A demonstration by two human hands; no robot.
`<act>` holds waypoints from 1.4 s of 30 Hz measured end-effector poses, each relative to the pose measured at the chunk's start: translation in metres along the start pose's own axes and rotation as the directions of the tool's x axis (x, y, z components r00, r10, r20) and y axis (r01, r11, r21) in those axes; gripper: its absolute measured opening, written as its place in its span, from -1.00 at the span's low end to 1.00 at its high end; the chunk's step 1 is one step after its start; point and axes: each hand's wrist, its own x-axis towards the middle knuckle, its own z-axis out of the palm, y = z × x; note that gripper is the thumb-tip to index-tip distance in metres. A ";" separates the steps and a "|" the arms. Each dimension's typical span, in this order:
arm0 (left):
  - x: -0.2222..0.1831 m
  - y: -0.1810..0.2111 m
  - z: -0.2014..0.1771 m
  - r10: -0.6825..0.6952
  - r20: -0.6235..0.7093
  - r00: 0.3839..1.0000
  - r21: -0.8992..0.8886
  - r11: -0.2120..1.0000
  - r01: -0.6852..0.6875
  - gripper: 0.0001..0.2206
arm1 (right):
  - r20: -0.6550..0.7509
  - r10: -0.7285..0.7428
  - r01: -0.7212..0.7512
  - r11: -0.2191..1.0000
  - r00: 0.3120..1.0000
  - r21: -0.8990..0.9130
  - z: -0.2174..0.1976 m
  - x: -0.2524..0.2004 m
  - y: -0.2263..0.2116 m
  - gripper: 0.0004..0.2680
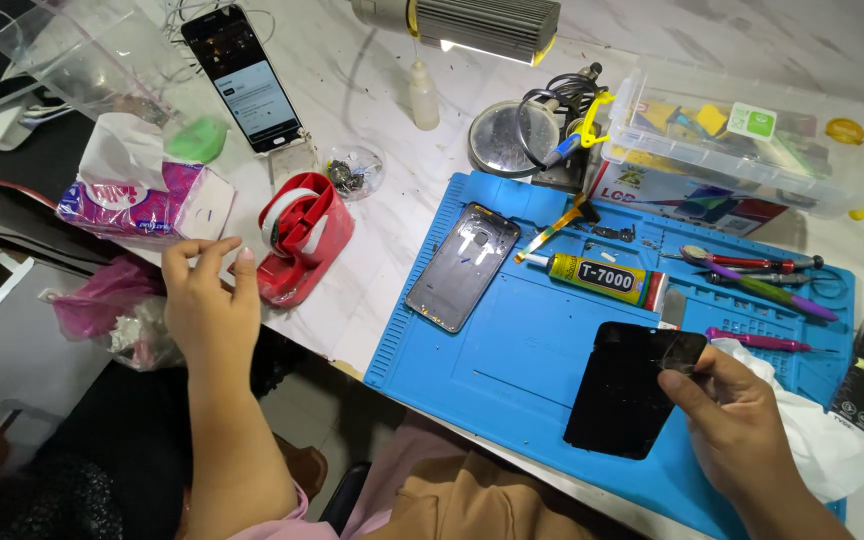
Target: Disassembling a smartphone by prying off the broken screen using a specialized tool
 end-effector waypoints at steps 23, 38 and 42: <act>-0.037 -0.082 0.050 -0.163 0.389 0.907 -0.918 0.008 0.395 -0.77 | -0.017 -0.070 0.072 0.993 0.997 0.098 -0.011 0.010 0.017 -0.87; -0.047 -0.097 0.061 -0.211 0.268 0.940 -0.835 0.436 0.336 -0.77 | -0.002 -0.134 0.134 0.986 0.991 0.102 -0.008 0.014 0.019 -0.90; -0.051 -0.064 0.055 -0.133 -0.222 0.966 -0.641 0.767 -0.042 -0.89 | -0.004 -0.140 0.139 0.981 0.990 0.139 -0.006 0.014 0.018 -0.94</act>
